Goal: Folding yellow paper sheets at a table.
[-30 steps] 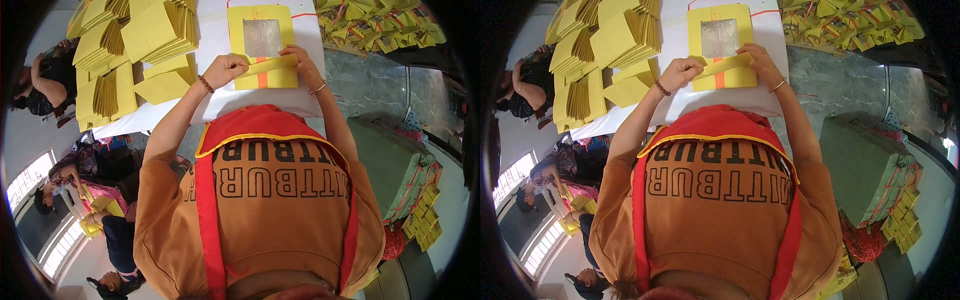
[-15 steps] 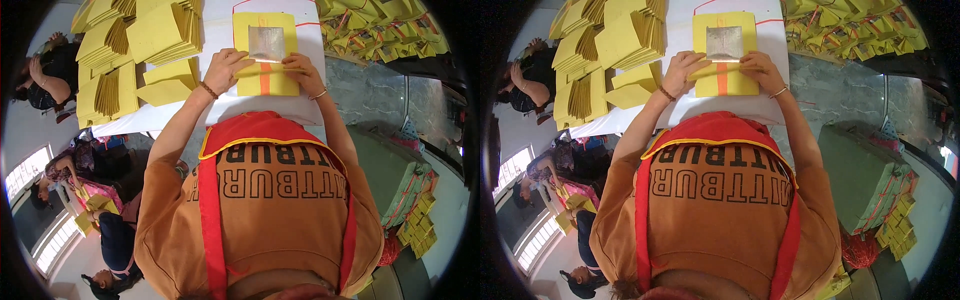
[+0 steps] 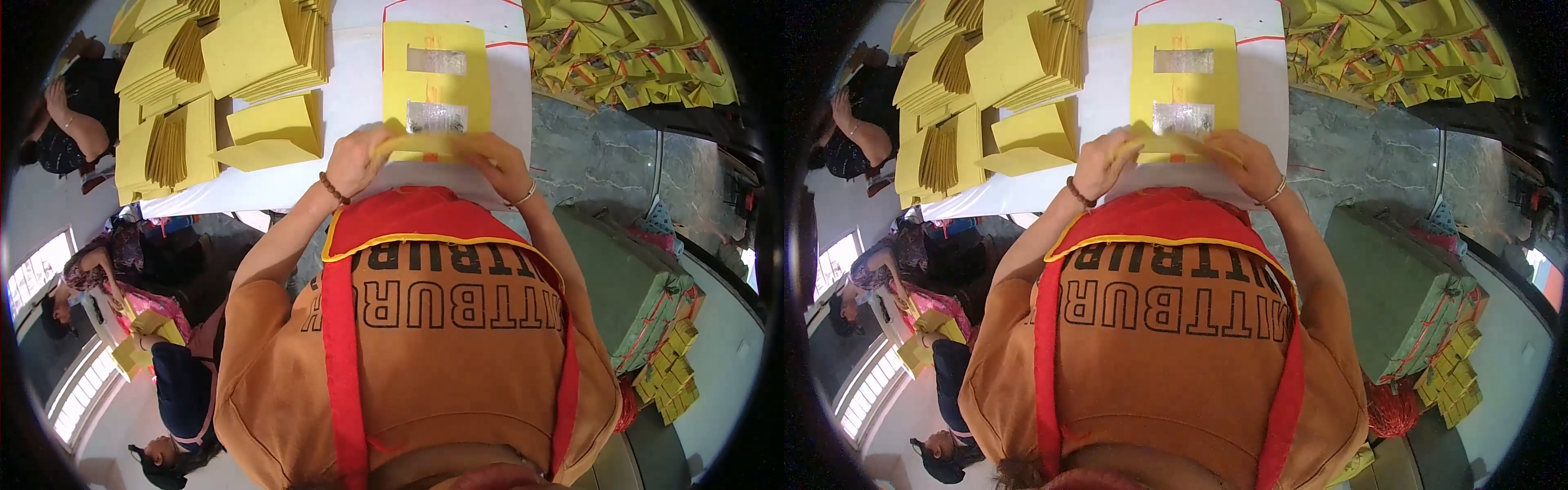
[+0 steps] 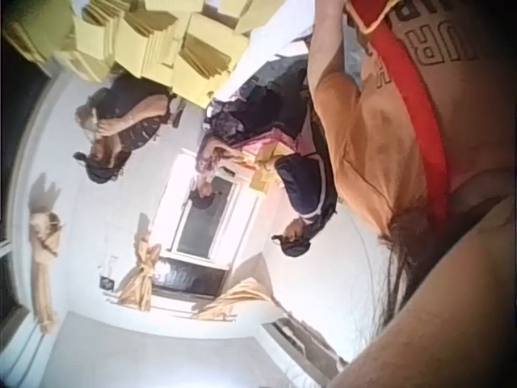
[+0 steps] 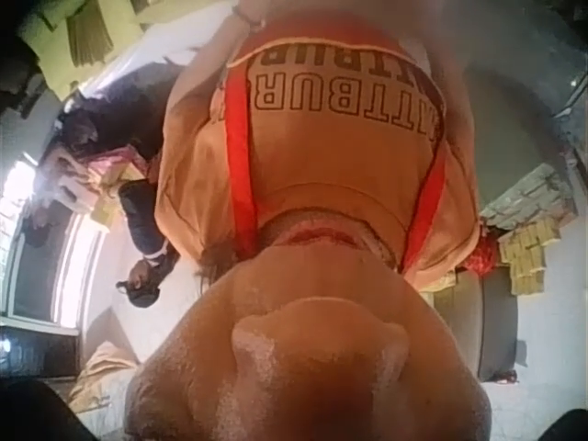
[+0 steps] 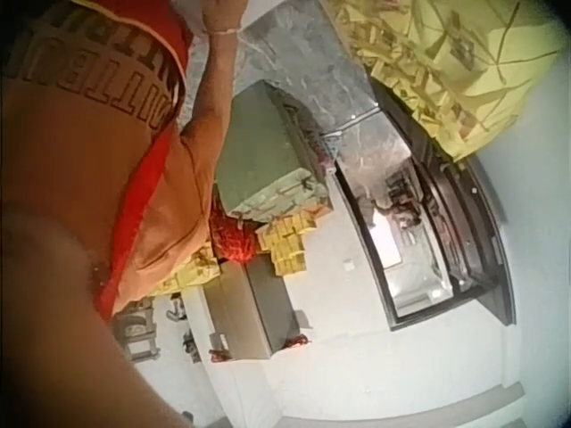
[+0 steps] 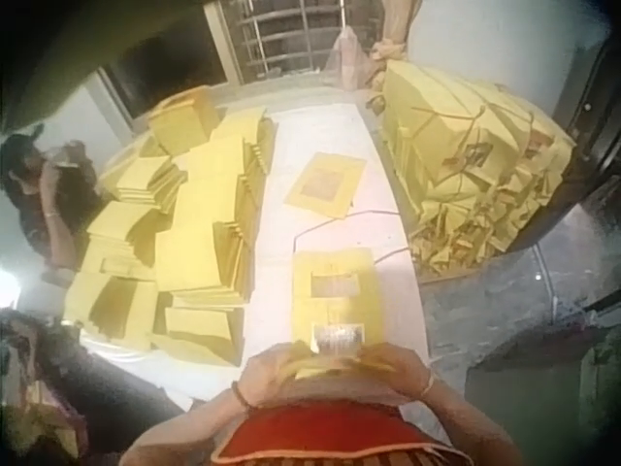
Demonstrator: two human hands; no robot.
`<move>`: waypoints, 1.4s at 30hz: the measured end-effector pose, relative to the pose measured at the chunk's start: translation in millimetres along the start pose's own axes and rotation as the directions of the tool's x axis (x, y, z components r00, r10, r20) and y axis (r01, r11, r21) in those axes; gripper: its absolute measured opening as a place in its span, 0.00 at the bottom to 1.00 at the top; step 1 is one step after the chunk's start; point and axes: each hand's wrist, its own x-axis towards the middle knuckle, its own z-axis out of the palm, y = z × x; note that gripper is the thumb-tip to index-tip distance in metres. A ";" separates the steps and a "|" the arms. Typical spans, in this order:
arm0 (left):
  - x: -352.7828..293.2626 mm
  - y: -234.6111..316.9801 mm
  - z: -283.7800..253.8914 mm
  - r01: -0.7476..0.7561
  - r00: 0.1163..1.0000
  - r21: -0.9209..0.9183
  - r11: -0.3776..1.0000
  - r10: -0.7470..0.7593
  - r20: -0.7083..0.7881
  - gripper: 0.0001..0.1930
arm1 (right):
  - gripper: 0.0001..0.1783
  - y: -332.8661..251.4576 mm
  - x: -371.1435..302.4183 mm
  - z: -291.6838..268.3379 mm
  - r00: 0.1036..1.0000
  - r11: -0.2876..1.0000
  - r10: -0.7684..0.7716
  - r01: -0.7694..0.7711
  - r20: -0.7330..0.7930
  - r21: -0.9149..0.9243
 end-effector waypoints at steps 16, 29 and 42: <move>38.7 -29.2 20.9 0.580 0.798 -0.342 0.740 -0.599 0.057 0.17 | 0.21 16.9 22.8 21.7 0.886 0.952 0.288 -0.224 -0.363 0.209; 35.3 -40.3 30.7 0.600 0.753 -0.454 0.659 -0.656 0.043 0.16 | 0.18 17.5 29.4 22.9 0.821 0.889 0.451 -0.375 -0.351 0.265; 58.9 6.5 46.4 -0.059 0.995 0.508 0.860 0.089 -0.037 0.28 | 0.18 10.5 31.0 18.9 0.817 0.895 0.442 -0.371 -0.370 0.249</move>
